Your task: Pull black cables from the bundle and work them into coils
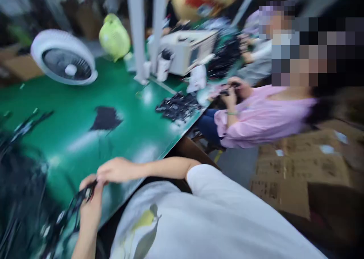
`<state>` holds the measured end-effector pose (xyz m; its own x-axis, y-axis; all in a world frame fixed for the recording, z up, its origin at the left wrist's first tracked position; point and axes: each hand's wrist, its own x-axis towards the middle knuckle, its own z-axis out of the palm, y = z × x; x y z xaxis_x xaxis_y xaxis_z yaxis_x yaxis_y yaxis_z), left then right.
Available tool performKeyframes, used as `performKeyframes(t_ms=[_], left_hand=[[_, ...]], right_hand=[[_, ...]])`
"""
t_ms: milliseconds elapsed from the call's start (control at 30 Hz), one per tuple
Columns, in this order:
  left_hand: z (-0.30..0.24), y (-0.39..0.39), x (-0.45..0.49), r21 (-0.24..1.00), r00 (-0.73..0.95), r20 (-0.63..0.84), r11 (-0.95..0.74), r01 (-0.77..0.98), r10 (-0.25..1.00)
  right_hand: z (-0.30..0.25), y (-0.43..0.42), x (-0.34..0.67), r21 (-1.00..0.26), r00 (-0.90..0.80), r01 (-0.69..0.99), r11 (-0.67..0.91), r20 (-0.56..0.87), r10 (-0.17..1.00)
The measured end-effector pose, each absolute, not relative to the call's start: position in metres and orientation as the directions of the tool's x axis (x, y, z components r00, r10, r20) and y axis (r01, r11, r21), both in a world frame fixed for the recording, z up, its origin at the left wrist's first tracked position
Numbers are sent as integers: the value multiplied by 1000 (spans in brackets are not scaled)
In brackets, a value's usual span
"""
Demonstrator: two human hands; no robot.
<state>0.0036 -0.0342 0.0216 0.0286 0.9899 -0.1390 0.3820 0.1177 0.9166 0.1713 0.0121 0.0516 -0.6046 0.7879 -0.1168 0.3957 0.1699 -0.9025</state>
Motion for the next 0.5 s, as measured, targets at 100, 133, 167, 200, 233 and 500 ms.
performKeyframes(t_ms=[100,133,167,200,233,500], left_hand=[[19,-36,9,911,-63,-158,170,375,985],[14,-32,8,920,-58,-200,208,334,978],[9,-29,5,935,-27,-236,234,268,971],[3,-27,3,950,-7,-257,254,180,966],[-2,-27,1,954,16,-286,283,102,958],[-4,-38,1,904,135,-359,380,-195,924]], right_hand=[[43,6,169,-844,-609,405,350,36,792],[39,8,168,-769,-596,494,405,39,802],[34,10,168,-668,-590,583,462,43,806],[31,12,167,-554,-604,645,526,51,795],[28,12,167,-442,-633,677,589,59,772],[15,-8,154,-87,-711,698,711,34,702]])
